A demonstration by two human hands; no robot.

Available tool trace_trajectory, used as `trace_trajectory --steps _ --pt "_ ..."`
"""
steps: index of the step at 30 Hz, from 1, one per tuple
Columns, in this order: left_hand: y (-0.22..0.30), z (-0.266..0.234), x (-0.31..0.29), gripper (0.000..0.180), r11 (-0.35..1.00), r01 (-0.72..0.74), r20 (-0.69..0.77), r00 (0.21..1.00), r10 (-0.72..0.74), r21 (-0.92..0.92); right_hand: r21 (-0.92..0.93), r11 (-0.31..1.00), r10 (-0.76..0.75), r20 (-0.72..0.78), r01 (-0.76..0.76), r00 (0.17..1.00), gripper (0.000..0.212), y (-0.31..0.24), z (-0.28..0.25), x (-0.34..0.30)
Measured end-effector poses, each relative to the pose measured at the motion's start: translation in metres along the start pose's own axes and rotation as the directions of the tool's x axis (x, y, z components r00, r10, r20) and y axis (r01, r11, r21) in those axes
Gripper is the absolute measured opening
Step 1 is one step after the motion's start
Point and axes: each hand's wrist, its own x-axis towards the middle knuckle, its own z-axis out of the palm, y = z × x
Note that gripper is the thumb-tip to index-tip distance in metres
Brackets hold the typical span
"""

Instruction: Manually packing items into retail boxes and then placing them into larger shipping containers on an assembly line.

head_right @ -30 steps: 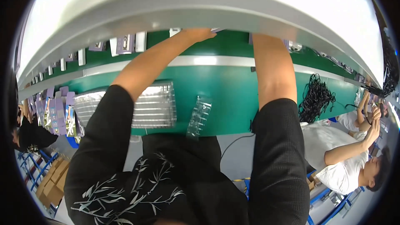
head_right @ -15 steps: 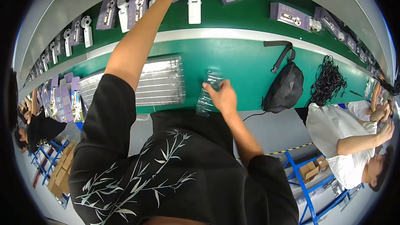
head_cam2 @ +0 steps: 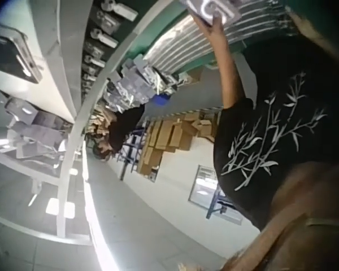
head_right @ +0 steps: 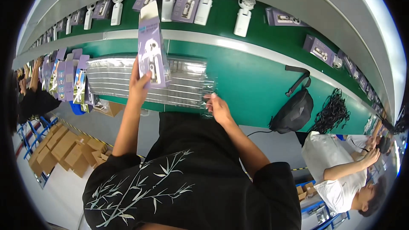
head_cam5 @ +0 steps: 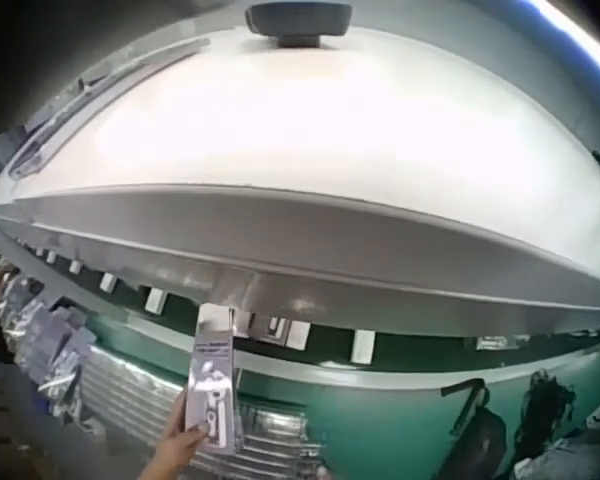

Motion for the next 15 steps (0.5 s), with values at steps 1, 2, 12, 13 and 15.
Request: trace_trajectory --steps 1,2,12,13,15 --pt "-0.001 -0.008 -0.015 0.084 0.999 0.042 -0.020 0.999 -0.041 0.032 -0.005 1.000 -0.023 -0.034 0.023 0.999 0.035 -0.011 -0.001 -0.005" --pt "-0.002 -0.013 -0.028 0.084 0.999 0.042 -0.025 0.999 -0.041 0.022 -0.311 0.948 -0.073 0.000 0.070 0.997 0.031 -0.024 -0.004 -0.007" --pt "0.011 -0.019 -0.058 0.078 0.822 -0.047 0.194 0.978 -0.079 0.568 -0.469 0.869 -0.262 -0.171 0.156 0.950 0.041 -0.158 -0.183 0.278" --pt "0.011 -0.023 -0.063 0.077 0.808 -0.046 0.191 0.978 -0.083 0.588 -0.465 0.869 -0.267 -0.154 0.169 0.951 0.041 -0.161 -0.175 0.282" --pt "0.010 -0.027 -0.066 0.077 0.795 -0.044 0.182 0.980 -0.084 0.606 -0.705 0.688 -0.456 -0.235 0.173 0.858 0.048 -0.172 -0.162 0.267"
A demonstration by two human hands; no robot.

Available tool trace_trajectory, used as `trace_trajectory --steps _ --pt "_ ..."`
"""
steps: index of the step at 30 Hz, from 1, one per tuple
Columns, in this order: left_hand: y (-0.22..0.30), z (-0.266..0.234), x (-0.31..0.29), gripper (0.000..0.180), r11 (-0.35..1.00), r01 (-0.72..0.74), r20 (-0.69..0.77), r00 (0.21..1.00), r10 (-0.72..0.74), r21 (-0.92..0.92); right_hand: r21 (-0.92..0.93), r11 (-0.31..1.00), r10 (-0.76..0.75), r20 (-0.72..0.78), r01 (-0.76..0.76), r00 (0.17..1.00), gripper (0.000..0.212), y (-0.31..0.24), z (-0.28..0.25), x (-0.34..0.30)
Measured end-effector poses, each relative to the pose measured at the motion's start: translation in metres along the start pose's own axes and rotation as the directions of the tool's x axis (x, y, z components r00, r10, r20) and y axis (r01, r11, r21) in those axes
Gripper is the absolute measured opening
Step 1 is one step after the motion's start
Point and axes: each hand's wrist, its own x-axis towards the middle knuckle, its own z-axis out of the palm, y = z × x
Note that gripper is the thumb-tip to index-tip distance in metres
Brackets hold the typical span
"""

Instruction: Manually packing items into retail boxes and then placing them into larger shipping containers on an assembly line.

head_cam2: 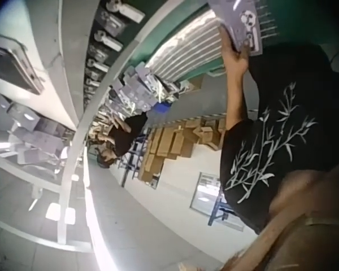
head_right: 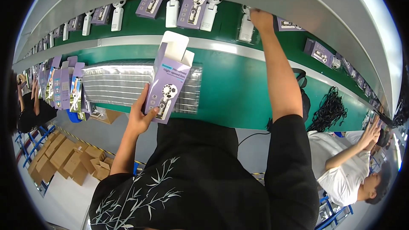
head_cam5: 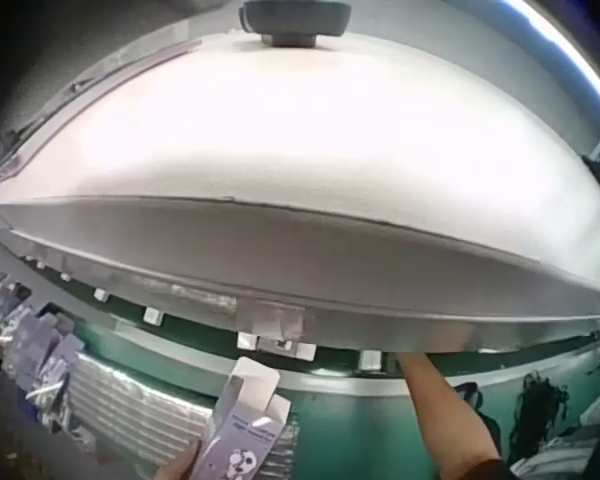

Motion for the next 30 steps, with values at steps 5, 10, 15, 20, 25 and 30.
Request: trace_trajectory --steps 5,10,15,20,25,30 --pt "0.020 0.011 0.039 0.076 0.924 -0.246 0.061 0.969 0.239 0.291 -0.240 0.918 0.310 -0.065 -0.316 0.949 0.070 -0.006 0.010 -0.012" --pt "0.040 0.017 0.078 0.079 0.890 -0.256 0.208 0.960 0.188 0.378 0.862 0.261 0.608 0.202 -0.434 0.768 0.045 -0.029 -0.030 -0.077" --pt "0.062 0.053 0.155 0.075 0.765 -0.581 0.500 0.767 0.401 0.277 0.861 0.142 0.674 0.277 -0.489 0.684 0.041 -0.007 -0.024 -0.118" --pt "0.088 0.125 0.256 0.067 0.628 -0.754 0.696 0.556 0.454 0.192 0.914 0.006 0.800 0.239 -0.406 0.551 0.033 0.074 -0.006 -0.103" --pt "0.164 0.215 0.333 0.056 0.532 -0.716 0.318 0.686 0.654 0.451 0.838 0.034 0.806 0.299 -0.544 0.510 0.035 0.322 -0.093 -0.070" --pt "0.133 0.134 0.321 0.069 0.742 -0.181 0.005 0.973 0.233 0.646 0.298 0.925 0.368 -0.557 -0.234 0.745 0.030 0.138 -0.051 -0.097"
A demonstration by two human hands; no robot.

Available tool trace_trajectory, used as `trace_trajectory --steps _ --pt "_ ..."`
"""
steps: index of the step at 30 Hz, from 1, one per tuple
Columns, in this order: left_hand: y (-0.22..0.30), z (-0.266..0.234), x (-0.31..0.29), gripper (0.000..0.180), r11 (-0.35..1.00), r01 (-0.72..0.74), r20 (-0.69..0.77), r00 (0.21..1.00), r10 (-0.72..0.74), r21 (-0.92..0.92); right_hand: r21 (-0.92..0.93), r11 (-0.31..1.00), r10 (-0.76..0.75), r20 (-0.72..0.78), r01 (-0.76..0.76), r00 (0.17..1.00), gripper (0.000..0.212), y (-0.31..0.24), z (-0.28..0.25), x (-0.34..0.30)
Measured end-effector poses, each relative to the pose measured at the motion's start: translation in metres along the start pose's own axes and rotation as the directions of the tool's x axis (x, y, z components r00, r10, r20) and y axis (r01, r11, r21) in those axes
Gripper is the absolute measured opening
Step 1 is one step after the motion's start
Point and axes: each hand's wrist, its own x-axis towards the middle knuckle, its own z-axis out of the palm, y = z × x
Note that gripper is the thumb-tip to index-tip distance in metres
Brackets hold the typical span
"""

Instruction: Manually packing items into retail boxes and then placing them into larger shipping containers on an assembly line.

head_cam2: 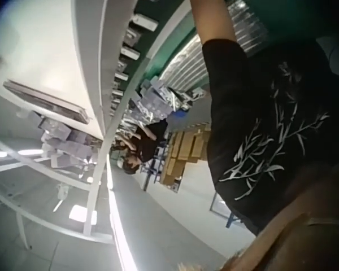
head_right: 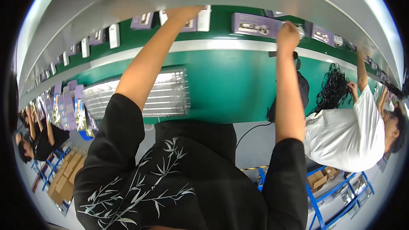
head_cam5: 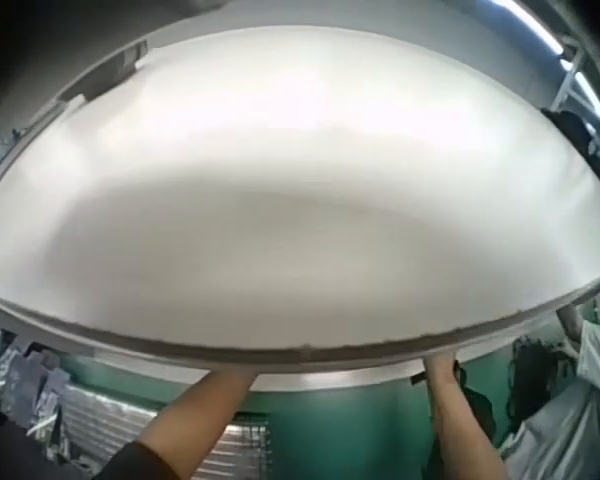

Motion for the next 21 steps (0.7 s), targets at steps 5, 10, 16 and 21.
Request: trace_trajectory --steps 5,10,16,21 --pt "-0.054 0.034 -0.032 0.089 0.990 -0.089 -0.100 0.992 0.078 -0.114 0.172 0.944 -0.154 0.984 -0.282 0.085 0.030 -0.114 0.040 -0.241" --pt "-0.087 0.010 -0.098 0.081 0.687 -0.033 -0.256 0.940 -0.225 -0.726 0.084 0.761 -0.057 0.996 -0.643 0.063 0.030 -0.106 0.055 -0.291" --pt "-0.197 0.031 -0.170 0.075 0.625 -0.084 -0.233 0.959 -0.161 -0.776 0.117 0.896 -0.137 0.990 -0.429 -0.015 0.030 -0.115 0.078 -0.321" --pt "-0.175 0.049 -0.185 0.087 0.667 -0.118 -0.212 0.975 -0.061 -0.735 0.052 0.791 -0.135 0.987 -0.610 -0.091 0.031 -0.105 0.072 -0.323"
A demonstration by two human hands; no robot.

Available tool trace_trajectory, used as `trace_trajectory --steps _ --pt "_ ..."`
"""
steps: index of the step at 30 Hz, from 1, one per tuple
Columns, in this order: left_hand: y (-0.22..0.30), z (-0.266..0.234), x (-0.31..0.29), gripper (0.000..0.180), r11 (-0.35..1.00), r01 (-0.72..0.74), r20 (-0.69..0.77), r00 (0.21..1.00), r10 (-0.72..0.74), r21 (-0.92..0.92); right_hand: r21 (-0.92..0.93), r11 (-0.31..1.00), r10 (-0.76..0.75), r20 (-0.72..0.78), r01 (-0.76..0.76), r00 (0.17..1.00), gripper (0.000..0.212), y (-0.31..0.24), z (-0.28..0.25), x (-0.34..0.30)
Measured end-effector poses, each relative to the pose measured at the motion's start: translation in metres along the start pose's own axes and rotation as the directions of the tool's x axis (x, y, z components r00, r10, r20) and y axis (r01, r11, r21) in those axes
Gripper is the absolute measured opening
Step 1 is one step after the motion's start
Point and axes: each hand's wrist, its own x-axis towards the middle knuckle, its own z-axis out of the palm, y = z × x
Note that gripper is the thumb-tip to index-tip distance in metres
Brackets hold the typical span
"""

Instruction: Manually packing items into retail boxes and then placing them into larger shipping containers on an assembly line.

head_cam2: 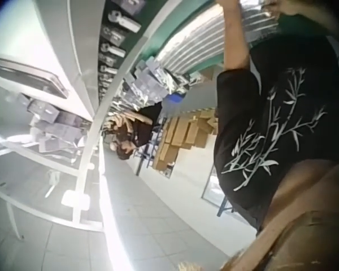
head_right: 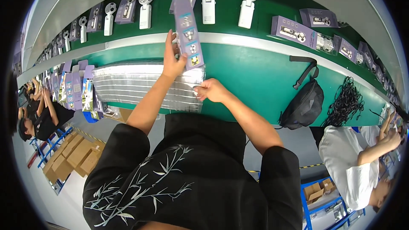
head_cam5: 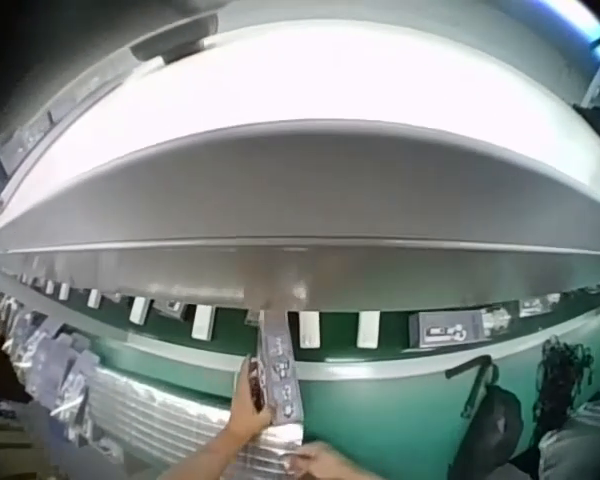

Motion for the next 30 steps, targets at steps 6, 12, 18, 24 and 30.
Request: trace_trajectory --steps 6,12,18,24,30 --pt "0.005 0.004 0.001 0.098 0.985 0.013 -0.054 0.999 -0.004 0.169 -0.385 0.922 -0.164 -0.494 -0.046 0.854 0.035 -0.010 -0.004 -0.037" --pt "0.000 0.001 -0.007 0.104 0.978 0.001 -0.170 0.985 0.035 0.211 -0.818 0.569 -0.778 -0.570 -0.086 0.266 0.048 -0.163 -0.126 -0.049" --pt "0.011 0.002 -0.001 0.094 0.968 0.058 -0.187 0.982 -0.012 0.244 -0.932 0.207 -0.706 -0.353 -0.297 0.614 0.036 -0.196 -0.281 0.056" --pt "0.087 0.034 0.018 0.094 0.869 -0.054 -0.113 0.986 0.125 0.492 -0.941 0.112 -0.845 -0.260 -0.320 0.467 0.035 -0.193 -0.246 0.066" --pt "0.137 0.087 0.077 0.046 0.487 -0.337 0.290 0.941 0.172 0.805 -0.940 0.243 -0.895 -0.313 -0.241 0.318 0.032 -0.171 -0.304 0.009"
